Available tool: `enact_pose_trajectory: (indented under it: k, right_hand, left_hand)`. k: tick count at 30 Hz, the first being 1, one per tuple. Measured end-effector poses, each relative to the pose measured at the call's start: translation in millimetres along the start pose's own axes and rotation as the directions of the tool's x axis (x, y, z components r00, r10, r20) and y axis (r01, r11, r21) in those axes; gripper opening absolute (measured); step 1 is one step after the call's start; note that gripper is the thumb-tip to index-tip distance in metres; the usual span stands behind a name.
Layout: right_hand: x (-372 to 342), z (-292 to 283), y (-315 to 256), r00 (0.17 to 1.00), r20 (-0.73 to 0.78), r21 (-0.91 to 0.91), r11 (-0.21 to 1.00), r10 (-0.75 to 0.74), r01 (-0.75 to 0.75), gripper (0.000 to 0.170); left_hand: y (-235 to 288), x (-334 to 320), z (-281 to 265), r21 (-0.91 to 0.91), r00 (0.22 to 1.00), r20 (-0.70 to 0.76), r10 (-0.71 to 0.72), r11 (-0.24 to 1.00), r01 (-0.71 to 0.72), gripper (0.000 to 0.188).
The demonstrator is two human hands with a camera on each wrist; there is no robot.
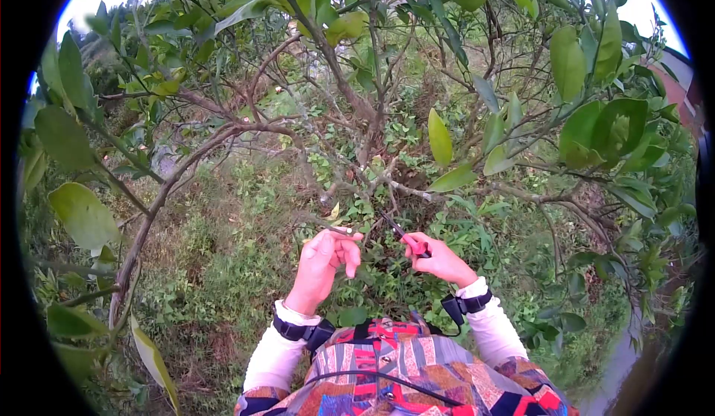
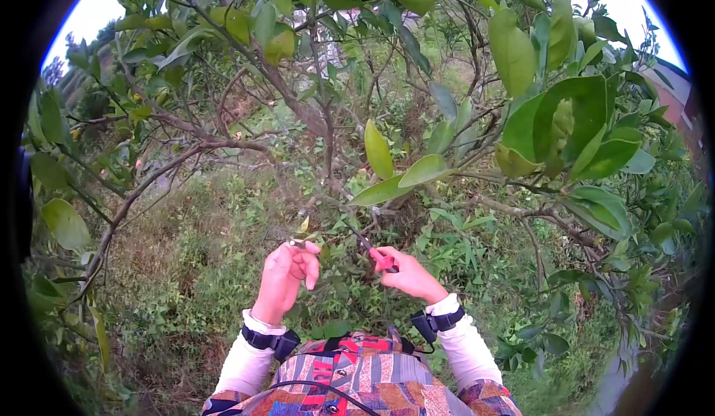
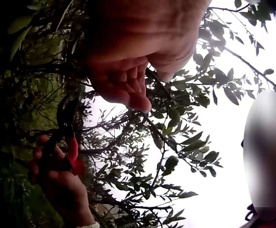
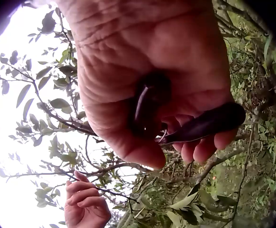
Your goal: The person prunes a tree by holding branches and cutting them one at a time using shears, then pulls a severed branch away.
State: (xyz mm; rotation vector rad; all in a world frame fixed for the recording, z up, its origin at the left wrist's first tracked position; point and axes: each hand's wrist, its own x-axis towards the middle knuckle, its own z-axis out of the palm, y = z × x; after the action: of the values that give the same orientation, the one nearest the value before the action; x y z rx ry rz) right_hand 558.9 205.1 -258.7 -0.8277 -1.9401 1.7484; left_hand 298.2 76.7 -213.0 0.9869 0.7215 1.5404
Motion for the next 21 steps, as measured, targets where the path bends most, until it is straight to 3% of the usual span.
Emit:
enact_pose_trajectory:
  k: [2, 3, 5, 6, 8, 10, 12, 13, 14, 15, 16, 17, 18, 19, 20, 21]
  right_hand:
    - [-2.3, -1.4, 0.7, 0.999, -0.037, -0.034, 0.999, -0.036, 0.035, 0.054]
    - [-1.9, -1.7, 0.8, 0.999, -0.037, -0.034, 0.999, -0.039, 0.038, 0.054]
    - [-1.5, -2.2, -0.2, 0.998, -0.048, 0.013, 0.999, -0.035, 0.036, 0.053]
    - [-1.0, -2.3, -1.9, 0.998, -0.047, 0.015, 0.999, -0.038, 0.039, 0.053]
    - [-0.5, -2.3, -5.5, 0.999, -0.051, -0.035, 0.999, -0.013, 0.011, 0.062]
    - [7.1, -3.0, 5.8, 0.999, -0.032, -0.062, 0.998, -0.032, 0.030, 0.062]
    - [8.1, -1.1, 5.6, 0.999, -0.012, -0.090, 0.995, -0.052, 0.050, 0.062]
    - [5.6, 1.2, -3.5, 1.000, -0.001, -0.092, 0.995, -0.026, 0.026, 0.061]
    - [3.9, 2.3, -11.1, 1.000, 0.007, -0.096, 0.995, 0.002, -0.002, 0.061]
    - [6.1, 0.7, -5.9, 0.994, 0.068, 0.025, 0.997, -0.081, 0.079, 0.059]
    - [5.3, -0.7, -0.4, 0.994, 0.068, 0.022, 0.996, -0.083, 0.082, 0.059]
    - [3.1, -2.0, 4.3, 0.994, 0.062, 0.356, 0.932, -0.093, 0.065, 0.058]
    - [2.1, -1.6, 1.9, 0.993, 0.056, 0.648, 0.761, -0.101, 0.041, 0.056]
    - [9.1, 3.2, -13.5, 0.952, -0.024, -0.119, 0.947, -0.304, 0.300, 0.057]
    - [9.6, 3.3, -3.6, 0.988, -0.028, 0.317, 0.936, -0.150, 0.151, 0.057]
    - [7.8, 3.6, -16.3, 0.992, -0.004, 0.165, 0.978, -0.126, 0.125, 0.056]
  left_hand:
    - [23.4, 4.0, 41.7, 0.204, 0.991, 0.093, 0.095, 0.973, -0.112, 0.064]
    - [25.4, 8.7, 51.1, 0.206, 0.991, 0.095, 0.096, 0.972, -0.114, 0.064]
    - [29.6, 19.6, 67.8, 0.329, 0.944, 0.184, 0.272, 0.888, -0.320, 0.075]
    - [36.8, 25.6, 76.5, 0.333, 0.944, 0.185, 0.272, 0.887, -0.321, 0.075]
    - [53.1, 37.3, 96.2, 0.610, 0.906, 0.287, 0.311, 0.670, -0.424, 0.082]
    - [52.0, 46.9, 113.6, 0.613, 0.908, 0.231, 0.349, 0.673, -0.414, 0.078]
    - [48.3, 55.8, 116.9, 0.761, 0.902, 0.303, 0.308, 0.491, -0.424, 0.067]
    - [48.3, 53.3, 122.8, 0.821, 0.895, 0.239, 0.376, 0.413, -0.393, 0.045]
    - [51.5, 53.7, 122.4, 0.820, 0.894, 0.242, 0.377, 0.414, -0.396, 0.045]
    - [54.2, 53.2, 120.2, 0.863, 0.884, 0.229, 0.408, 0.335, -0.378, 0.036]
    - [57.0, 53.0, 117.9, 0.900, 0.872, 0.217, 0.440, 0.256, -0.353, 0.027]
    - [55.9, 58.1, 111.4, 0.899, 0.784, 0.234, 0.575, 0.180, -0.400, 0.018]
    - [59.3, 67.4, 107.0, 0.814, 0.679, 0.287, 0.676, 0.201, -0.544, 0.024]
    - [63.5, 58.4, 104.2, 0.893, 0.737, 0.183, 0.651, 0.203, -0.401, 0.017]
    - [70.4, 47.8, 102.8, 0.948, 0.775, 0.071, 0.628, 0.199, -0.247, 0.013]
    - [70.9, 46.2, 91.9, 0.937, 0.745, 0.028, 0.666, 0.243, -0.252, 0.013]
